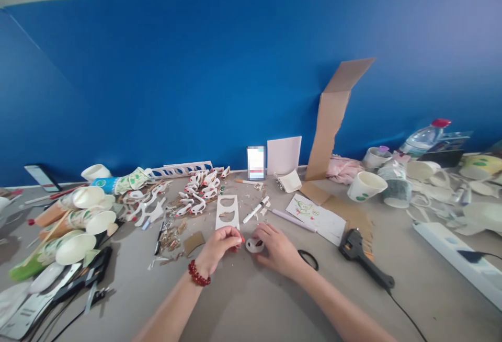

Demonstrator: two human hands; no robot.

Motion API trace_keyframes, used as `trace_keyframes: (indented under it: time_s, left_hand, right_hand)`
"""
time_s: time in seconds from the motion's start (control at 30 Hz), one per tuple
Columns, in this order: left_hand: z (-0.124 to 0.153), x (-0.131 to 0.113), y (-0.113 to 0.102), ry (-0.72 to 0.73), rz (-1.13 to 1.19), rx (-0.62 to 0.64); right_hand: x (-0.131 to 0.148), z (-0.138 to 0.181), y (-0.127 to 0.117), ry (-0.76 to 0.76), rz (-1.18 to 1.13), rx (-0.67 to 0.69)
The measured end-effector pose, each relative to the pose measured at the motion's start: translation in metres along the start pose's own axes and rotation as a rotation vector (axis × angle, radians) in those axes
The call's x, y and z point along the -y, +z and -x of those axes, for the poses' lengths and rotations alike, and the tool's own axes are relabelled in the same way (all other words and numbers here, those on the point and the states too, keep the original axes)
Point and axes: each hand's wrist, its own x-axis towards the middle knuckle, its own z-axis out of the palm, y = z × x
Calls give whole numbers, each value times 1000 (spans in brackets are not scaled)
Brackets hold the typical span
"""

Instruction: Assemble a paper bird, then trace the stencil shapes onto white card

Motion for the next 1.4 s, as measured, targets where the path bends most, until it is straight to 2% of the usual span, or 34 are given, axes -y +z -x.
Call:
trace_keyframes:
  time_s: [0.17,0.37,0.73,1.4]
  left_hand:
    - [-6,10,7,-47,37,6]
    - [-6,16,14,-106,38,18]
    - [-9,20,15,-94,89,-21]
    - [-11,27,16,-82,86,-60]
  right_hand:
    - [-10,7,-4,-14,-147,-62]
    - [-12,8,-9,-46,-253,-56]
    - [-11,8,-11,-10,-254,-43]
    - [-12,8,0,-81,-236,-123]
